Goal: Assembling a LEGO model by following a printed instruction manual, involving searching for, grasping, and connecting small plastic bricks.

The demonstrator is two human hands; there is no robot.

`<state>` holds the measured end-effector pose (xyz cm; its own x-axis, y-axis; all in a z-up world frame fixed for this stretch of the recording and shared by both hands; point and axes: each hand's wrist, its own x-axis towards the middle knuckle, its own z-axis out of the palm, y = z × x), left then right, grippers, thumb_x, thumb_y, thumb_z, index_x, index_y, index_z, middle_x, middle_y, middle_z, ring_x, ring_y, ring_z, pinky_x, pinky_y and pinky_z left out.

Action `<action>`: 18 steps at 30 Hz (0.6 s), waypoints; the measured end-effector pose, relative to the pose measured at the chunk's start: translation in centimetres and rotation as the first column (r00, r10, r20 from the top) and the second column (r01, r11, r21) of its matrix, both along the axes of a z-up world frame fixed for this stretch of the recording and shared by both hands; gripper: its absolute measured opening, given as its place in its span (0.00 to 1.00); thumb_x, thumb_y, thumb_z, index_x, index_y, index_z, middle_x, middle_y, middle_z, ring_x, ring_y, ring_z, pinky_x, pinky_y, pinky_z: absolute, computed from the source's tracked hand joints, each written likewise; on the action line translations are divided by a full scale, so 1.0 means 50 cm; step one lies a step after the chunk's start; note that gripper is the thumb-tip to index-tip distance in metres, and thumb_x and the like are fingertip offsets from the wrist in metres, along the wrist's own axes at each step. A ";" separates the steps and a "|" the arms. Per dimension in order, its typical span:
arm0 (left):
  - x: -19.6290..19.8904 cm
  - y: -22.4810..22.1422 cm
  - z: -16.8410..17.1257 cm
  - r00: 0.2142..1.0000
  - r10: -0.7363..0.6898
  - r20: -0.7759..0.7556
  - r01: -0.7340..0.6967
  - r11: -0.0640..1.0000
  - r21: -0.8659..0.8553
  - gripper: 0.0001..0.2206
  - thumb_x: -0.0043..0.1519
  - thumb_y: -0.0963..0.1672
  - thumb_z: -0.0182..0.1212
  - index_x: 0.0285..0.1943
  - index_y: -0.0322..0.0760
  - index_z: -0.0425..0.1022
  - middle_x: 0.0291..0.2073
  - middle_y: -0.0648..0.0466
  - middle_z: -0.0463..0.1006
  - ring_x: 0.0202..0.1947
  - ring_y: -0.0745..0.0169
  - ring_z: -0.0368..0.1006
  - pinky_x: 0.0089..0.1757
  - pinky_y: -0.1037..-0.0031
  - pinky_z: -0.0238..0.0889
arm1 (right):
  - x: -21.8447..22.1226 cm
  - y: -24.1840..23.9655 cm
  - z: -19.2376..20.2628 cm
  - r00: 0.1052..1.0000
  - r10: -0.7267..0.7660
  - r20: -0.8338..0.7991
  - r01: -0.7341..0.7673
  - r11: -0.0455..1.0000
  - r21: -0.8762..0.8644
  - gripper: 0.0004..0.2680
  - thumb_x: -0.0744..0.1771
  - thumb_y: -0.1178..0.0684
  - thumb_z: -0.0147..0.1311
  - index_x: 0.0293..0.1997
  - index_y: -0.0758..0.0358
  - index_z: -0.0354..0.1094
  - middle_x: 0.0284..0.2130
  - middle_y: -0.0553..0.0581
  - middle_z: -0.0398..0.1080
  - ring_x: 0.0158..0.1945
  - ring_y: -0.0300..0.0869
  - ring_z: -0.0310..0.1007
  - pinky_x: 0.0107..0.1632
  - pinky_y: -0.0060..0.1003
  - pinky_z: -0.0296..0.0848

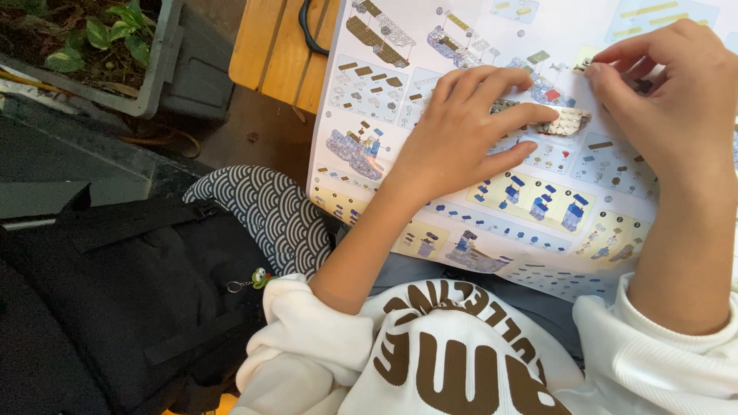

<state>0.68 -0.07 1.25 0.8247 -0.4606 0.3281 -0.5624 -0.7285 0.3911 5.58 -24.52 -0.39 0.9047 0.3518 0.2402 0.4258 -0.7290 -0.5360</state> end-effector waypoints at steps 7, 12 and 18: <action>0.000 0.002 -0.002 1.000 0.002 0.001 -0.002 1.000 -0.025 0.11 0.62 0.50 0.62 0.53 0.56 0.71 0.55 0.56 0.68 0.58 0.55 0.64 0.58 0.59 0.55 | 0.000 0.002 0.007 1.000 0.018 -0.010 -0.018 0.999 0.030 0.03 0.74 0.65 0.66 0.52 0.66 0.78 0.41 0.59 0.69 0.44 0.43 0.67 0.43 0.34 0.66; 0.003 0.002 -0.009 0.995 0.029 -0.095 -0.031 0.999 -0.021 0.21 0.62 0.52 0.63 0.63 0.55 0.64 0.57 0.55 0.68 0.61 0.55 0.63 0.61 0.59 0.56 | 0.001 0.001 0.006 1.000 0.011 0.015 -0.011 1.000 -0.004 0.03 0.74 0.63 0.68 0.52 0.64 0.80 0.38 0.58 0.68 0.44 0.43 0.67 0.44 0.36 0.65; 0.003 -0.003 0.000 0.995 0.056 -0.080 -0.064 0.993 -0.100 0.17 0.59 0.50 0.62 0.53 0.42 0.70 0.54 0.51 0.66 0.59 0.50 0.60 0.57 0.58 0.54 | 0.007 -0.002 0.009 0.995 0.055 0.079 -0.052 0.998 -0.040 0.03 0.72 0.63 0.69 0.47 0.63 0.80 0.37 0.57 0.68 0.42 0.44 0.66 0.46 0.38 0.65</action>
